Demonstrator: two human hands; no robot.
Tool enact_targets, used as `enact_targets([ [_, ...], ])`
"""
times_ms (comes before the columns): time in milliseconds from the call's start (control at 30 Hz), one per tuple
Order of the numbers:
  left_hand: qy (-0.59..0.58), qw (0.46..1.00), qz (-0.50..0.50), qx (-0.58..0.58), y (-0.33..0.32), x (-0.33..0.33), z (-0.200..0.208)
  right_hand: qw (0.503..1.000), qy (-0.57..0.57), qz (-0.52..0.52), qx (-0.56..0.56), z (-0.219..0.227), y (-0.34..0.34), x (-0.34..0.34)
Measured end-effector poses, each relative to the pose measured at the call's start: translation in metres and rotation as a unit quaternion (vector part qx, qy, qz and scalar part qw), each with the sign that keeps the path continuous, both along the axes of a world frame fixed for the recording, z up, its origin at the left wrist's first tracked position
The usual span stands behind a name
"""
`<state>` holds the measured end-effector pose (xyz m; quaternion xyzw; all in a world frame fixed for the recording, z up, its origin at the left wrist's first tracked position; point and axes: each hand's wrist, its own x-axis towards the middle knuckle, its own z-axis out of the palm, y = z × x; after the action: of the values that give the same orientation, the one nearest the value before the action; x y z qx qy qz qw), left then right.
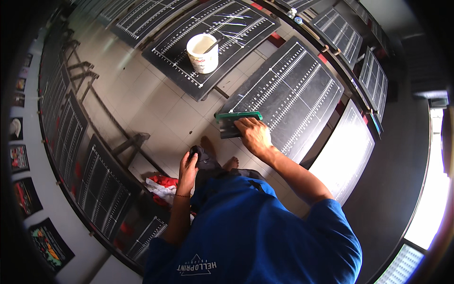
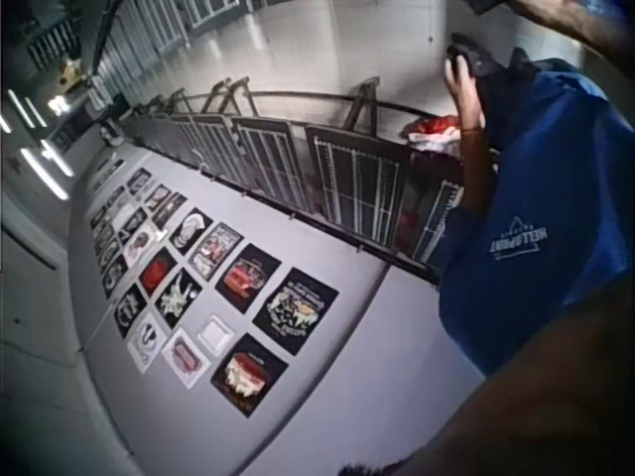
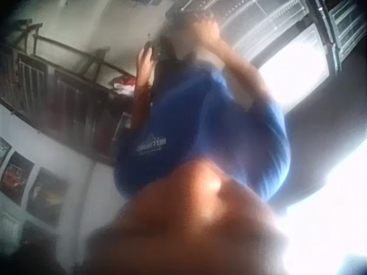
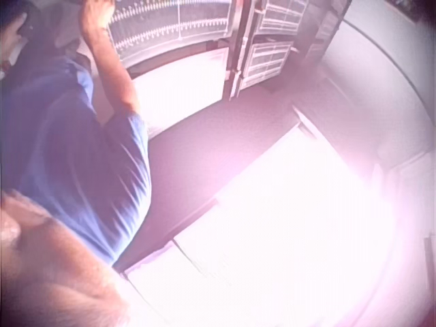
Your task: The person scoops white ink from a bucket using a spatula and applies it to a screen printing mesh. They then use a squeegee to spread the ink evenly across the screen. The person repeats this process on multiple screens arranged on a rack.
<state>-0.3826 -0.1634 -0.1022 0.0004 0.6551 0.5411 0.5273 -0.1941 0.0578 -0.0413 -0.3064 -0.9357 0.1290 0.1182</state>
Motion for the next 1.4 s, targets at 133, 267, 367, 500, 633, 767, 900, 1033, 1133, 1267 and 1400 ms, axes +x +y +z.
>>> enact_targets([
  [133,0.045,0.999,-0.026,0.016,-0.024,0.007,-0.002,0.996,-0.039,0.077,-0.025,0.013,0.003,0.048],
  [267,0.072,0.997,0.026,-0.015,-0.035,0.015,0.002,0.995,-0.02,0.094,-0.01,0.009,0.04,0.075],
  [367,0.088,0.996,0.016,0.016,-0.043,0.019,-0.017,1.0,-0.004,0.009,0.006,0.022,0.074,0.044],
  [500,0.004,0.997,-0.042,0.065,-0.014,0.02,-0.011,0.996,0.014,-0.069,0.048,0.01,0.102,0.014],
  [633,-0.015,0.996,-0.059,0.069,-0.001,0.026,-0.032,0.998,0.021,-0.029,0.054,-0.007,0.072,0.009],
  [767,-0.03,0.999,0.017,0.027,0.022,0.04,-0.041,0.996,0.006,0.083,0.028,-0.006,0.033,0.052],
  [900,-0.076,0.994,0.019,0.077,0.039,0.033,-0.074,0.99,-0.058,0.131,0.015,0.012,0.002,0.106],
  [1033,-0.051,0.994,-0.011,0.095,0.065,0.031,-0.071,0.984,-0.091,0.151,0.015,0.024,-0.011,0.176],
  [1133,-0.005,0.993,0.002,0.12,0.083,0.032,-0.076,0.987,-0.08,0.14,0.0,0.042,-0.013,0.213],
  [1267,0.097,0.986,0.011,0.138,0.117,0.037,-0.074,0.998,-0.021,-0.053,-0.009,0.039,-0.019,0.257],
  [1400,0.272,0.958,-0.064,0.062,0.145,0.051,-0.077,0.978,0.09,-0.188,-0.026,0.042,-0.037,0.256],
])
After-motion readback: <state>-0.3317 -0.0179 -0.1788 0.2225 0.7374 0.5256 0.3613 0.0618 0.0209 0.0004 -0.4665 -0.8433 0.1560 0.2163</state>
